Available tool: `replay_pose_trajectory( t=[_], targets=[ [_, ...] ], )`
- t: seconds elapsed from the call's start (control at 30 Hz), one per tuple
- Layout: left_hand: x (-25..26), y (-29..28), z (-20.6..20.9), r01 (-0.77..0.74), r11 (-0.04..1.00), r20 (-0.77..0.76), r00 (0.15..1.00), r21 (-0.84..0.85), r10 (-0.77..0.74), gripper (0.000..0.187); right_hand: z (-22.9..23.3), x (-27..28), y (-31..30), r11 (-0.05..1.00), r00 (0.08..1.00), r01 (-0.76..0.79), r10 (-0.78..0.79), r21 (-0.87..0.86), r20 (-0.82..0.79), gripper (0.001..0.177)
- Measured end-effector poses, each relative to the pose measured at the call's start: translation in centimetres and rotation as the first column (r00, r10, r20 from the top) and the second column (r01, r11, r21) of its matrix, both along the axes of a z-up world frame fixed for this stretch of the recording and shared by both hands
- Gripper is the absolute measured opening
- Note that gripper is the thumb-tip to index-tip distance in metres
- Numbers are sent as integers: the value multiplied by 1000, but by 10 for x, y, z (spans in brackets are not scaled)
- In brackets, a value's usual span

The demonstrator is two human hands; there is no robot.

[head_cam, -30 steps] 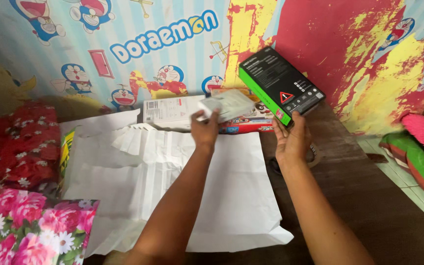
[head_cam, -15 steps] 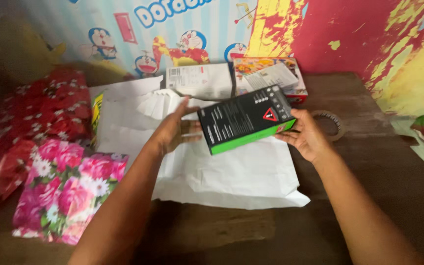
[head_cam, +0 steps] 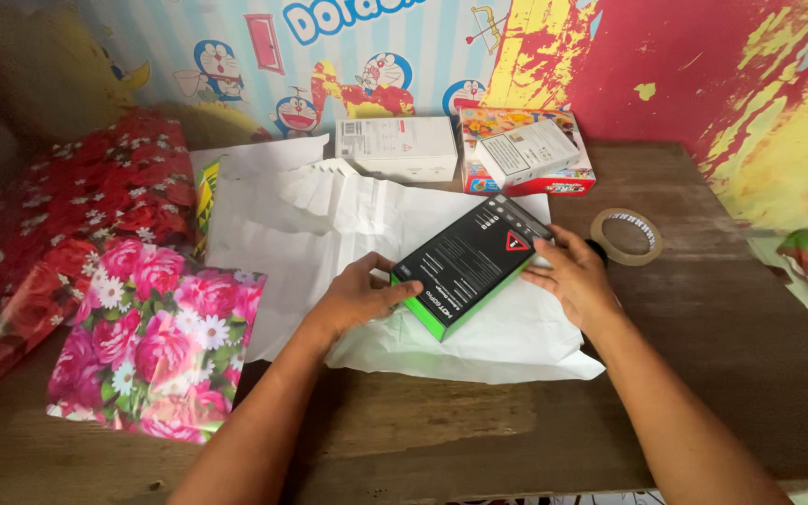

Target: The person wraps a small rectangular box with green and yellow patterned wrapping paper. They fold the paper around the box, secure it with clear tape, trim excess paper with scissors, and fold the ends to complete the wrapping.

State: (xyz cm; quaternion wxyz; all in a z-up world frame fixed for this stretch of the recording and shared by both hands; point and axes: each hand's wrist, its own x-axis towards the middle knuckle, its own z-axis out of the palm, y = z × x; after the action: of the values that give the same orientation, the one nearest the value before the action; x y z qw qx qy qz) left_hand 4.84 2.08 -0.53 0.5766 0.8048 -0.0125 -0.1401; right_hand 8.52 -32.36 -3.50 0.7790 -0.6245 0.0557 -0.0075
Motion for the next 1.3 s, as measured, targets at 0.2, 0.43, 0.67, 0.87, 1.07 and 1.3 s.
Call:
replay_pose_trajectory(
  t=[0.2,0.43,0.67,0.87,1.07,1.3],
  targets=[
    [1,7,-5,30,974,147,987,224,-64,67,-6,2,7,992,999,-22,27,-121,43,64],
    [-1,1,-5,34,980,399,916,-197,49,56,16,-2,-22,997,978,-43,28,-65,-209,34],
    [-45,-8,44,-65,942,599,786,328,-154,48,34,-21,-4,994,960,-2,33,111,-278,37],
    [-75,-18,43,224,778,582,552,587,-598,62,33,-42,-2,994,963,-96,80,-50,-259,78],
    [-72,-19,32,243,737,525,566,631,-636,22,20,-40,-8,954,979,-155,112,-256,-173,80],
    [-65,-23,42,60,823,744,396,564,-539,13,36,-47,-3,906,968,-174,86,-386,-236,90]
  ],
)
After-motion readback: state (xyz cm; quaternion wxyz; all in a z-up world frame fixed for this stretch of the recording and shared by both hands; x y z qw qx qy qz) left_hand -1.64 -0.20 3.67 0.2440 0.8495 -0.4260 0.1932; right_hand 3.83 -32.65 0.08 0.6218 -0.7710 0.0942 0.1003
